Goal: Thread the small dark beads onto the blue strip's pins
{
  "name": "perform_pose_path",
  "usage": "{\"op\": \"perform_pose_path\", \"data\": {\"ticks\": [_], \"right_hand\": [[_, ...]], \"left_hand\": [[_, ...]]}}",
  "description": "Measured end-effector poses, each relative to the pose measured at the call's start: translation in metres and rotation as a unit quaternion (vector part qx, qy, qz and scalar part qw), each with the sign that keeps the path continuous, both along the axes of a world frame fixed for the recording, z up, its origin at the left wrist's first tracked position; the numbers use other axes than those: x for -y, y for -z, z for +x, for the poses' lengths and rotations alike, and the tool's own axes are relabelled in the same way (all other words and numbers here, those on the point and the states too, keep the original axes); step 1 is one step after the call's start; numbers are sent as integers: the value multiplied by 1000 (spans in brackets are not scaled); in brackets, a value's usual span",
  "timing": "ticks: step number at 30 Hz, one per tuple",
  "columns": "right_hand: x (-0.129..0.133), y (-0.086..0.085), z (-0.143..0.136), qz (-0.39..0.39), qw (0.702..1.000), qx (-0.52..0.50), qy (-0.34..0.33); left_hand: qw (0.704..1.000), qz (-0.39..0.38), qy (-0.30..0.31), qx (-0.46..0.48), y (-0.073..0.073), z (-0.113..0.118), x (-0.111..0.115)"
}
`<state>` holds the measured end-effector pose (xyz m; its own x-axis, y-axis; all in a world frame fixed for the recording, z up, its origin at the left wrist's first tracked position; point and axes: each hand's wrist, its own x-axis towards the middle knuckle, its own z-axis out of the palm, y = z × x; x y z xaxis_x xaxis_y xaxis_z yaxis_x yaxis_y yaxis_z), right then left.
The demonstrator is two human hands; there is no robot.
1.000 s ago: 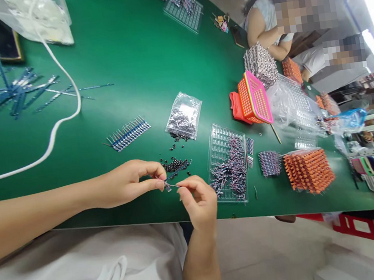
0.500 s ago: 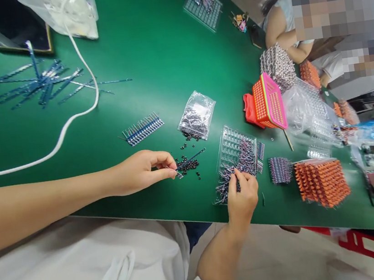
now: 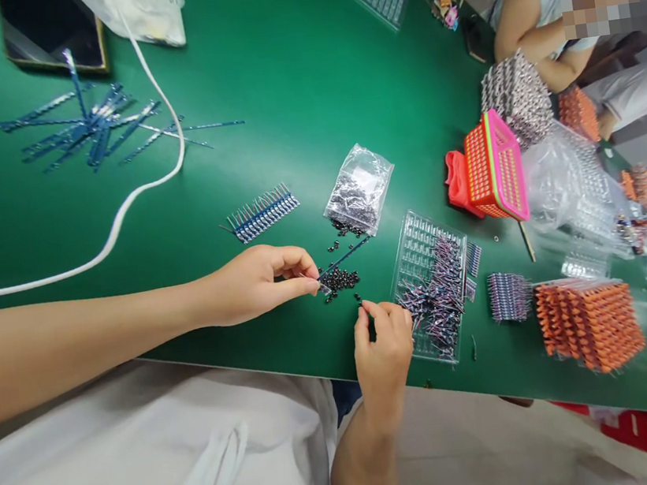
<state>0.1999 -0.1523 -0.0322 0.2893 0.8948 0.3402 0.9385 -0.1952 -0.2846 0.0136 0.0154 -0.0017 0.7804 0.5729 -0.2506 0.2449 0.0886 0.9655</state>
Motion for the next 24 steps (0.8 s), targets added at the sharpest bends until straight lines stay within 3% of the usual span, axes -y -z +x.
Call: {"op": "perform_pose_path", "data": {"ticks": [24], "right_hand": [[5,-2,-2,-4,999,44,-8]], "left_hand": [[1000,10,18,-20,0,0,2]]}}
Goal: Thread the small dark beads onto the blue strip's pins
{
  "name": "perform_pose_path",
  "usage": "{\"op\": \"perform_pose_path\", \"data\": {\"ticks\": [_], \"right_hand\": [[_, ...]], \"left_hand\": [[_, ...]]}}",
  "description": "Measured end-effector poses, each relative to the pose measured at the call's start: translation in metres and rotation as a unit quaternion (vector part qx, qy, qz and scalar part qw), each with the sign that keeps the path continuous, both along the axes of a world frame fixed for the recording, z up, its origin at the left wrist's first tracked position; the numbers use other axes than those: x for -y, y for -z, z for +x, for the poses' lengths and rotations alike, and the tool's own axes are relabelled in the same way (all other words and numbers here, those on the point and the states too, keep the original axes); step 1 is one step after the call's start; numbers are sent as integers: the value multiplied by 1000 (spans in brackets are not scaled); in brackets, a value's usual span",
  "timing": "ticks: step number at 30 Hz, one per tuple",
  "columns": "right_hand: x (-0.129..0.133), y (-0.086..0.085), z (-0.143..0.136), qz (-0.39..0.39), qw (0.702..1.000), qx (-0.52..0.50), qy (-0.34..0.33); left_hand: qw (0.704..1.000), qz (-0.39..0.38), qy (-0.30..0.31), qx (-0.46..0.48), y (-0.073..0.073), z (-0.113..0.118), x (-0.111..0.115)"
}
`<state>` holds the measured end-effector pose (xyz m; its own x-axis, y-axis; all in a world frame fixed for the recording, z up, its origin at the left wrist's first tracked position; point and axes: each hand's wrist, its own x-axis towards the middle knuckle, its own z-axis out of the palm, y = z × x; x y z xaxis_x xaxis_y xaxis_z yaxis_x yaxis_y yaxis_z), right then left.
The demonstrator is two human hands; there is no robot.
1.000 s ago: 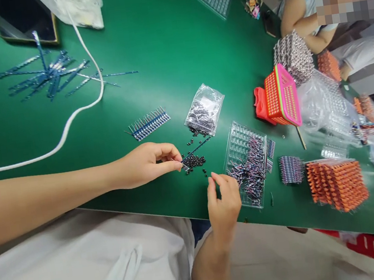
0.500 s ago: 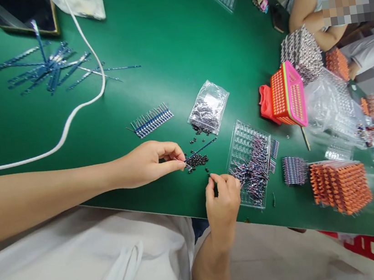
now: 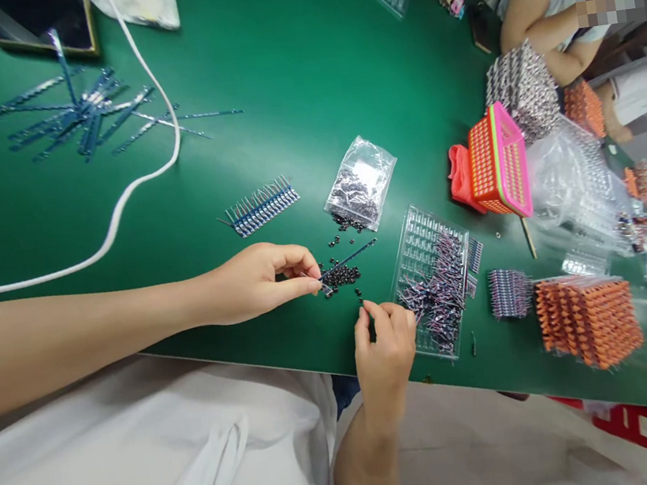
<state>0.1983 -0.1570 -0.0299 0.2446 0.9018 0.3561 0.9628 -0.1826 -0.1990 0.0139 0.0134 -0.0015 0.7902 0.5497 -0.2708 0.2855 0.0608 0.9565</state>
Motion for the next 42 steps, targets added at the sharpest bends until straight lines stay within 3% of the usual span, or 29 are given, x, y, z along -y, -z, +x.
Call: {"op": "perform_pose_path", "data": {"ticks": [42], "right_hand": [[5,2,1,-13,1000,-1,-3]], "left_hand": [[1000,7,4,7,-1,0,0]]}}
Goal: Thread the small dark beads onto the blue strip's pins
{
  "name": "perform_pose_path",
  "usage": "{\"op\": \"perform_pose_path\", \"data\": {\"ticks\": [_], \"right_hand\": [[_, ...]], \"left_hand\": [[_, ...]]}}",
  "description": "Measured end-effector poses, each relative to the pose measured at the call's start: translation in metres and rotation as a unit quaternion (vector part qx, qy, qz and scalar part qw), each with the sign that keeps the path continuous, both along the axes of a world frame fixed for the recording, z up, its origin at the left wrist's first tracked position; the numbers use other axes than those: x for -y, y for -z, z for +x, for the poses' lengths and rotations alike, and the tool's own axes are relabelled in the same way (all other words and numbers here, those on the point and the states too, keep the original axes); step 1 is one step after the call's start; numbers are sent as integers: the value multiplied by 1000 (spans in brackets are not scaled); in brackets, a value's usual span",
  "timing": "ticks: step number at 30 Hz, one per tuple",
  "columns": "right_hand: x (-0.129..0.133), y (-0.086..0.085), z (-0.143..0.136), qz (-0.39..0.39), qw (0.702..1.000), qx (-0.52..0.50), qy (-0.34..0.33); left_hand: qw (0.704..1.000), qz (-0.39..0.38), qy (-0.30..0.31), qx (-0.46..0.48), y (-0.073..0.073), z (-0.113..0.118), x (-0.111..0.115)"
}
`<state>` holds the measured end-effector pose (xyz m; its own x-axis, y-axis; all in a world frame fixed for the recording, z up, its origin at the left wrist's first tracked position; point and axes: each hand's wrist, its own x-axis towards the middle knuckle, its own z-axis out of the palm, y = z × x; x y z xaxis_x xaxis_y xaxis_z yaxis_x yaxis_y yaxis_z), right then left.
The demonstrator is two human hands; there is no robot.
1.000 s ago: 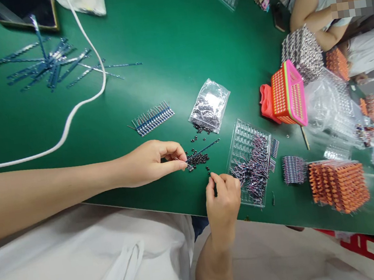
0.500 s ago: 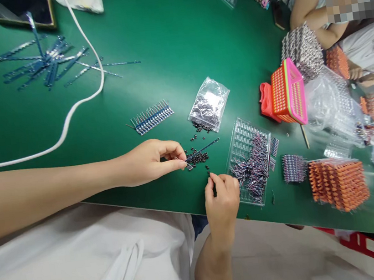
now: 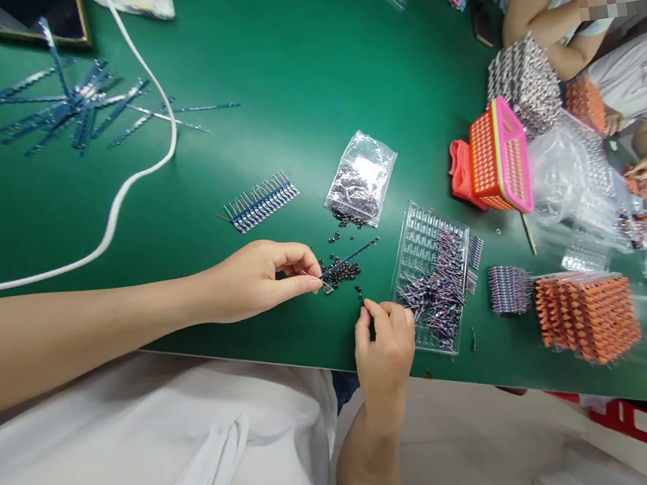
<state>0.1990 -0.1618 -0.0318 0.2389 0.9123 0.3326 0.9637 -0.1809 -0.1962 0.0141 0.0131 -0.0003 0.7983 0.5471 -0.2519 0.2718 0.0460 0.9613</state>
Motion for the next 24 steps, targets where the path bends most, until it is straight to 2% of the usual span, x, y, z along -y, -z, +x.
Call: {"op": "perform_pose_path", "data": {"ticks": [8,16,24], "right_hand": [[-2,0,-2,11,1000,-1,-5],[-8,-2,-7,-7,999,49,-14],[-16,2,-4,-12,1000,-6,22]], "left_hand": [[1000,-6,3,0,0,0,0],[1000,-4,3,3,0,0,0],[1000,-6,4,4,2,-1,1]]}}
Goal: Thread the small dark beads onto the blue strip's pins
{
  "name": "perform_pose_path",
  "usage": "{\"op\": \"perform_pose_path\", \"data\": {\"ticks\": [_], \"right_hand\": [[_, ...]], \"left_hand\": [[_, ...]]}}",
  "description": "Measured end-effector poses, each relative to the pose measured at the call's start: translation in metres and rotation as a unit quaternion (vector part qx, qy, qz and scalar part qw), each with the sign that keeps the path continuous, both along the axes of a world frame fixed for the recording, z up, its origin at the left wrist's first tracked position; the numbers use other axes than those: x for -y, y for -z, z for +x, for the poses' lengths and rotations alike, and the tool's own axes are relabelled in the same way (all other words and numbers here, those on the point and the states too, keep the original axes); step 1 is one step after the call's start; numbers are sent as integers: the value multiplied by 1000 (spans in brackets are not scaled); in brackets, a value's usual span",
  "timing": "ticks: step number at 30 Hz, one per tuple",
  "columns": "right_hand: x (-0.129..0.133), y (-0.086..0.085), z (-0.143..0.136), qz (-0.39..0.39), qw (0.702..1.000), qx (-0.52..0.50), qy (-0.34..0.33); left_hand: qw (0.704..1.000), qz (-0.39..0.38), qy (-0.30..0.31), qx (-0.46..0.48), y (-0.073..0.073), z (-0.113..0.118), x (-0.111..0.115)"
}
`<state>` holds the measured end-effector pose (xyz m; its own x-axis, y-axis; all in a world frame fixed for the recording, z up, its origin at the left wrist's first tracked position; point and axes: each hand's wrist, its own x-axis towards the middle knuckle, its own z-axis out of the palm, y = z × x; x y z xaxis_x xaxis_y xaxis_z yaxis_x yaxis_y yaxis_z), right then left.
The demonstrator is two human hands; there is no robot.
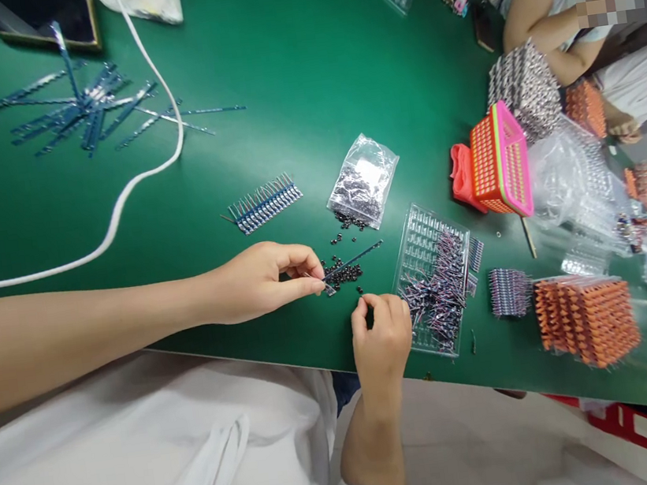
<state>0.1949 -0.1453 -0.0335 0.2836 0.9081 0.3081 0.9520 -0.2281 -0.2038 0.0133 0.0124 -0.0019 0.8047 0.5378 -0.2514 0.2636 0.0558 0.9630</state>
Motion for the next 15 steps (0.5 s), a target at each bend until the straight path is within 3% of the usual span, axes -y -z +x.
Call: {"op": "perform_pose_path", "data": {"ticks": [4,9,15], "right_hand": [[-5,-6,-12,38,990,-130,35],[-12,-14,-35,154,925,-345,38],[-24,-11,-47,231,910,-343,39]], "left_hand": [[1000,0,11,4,-1,-1,0],[994,-50,40,92,-4,-4,5],[980,-106,36,166,-1,-4,15]]}}
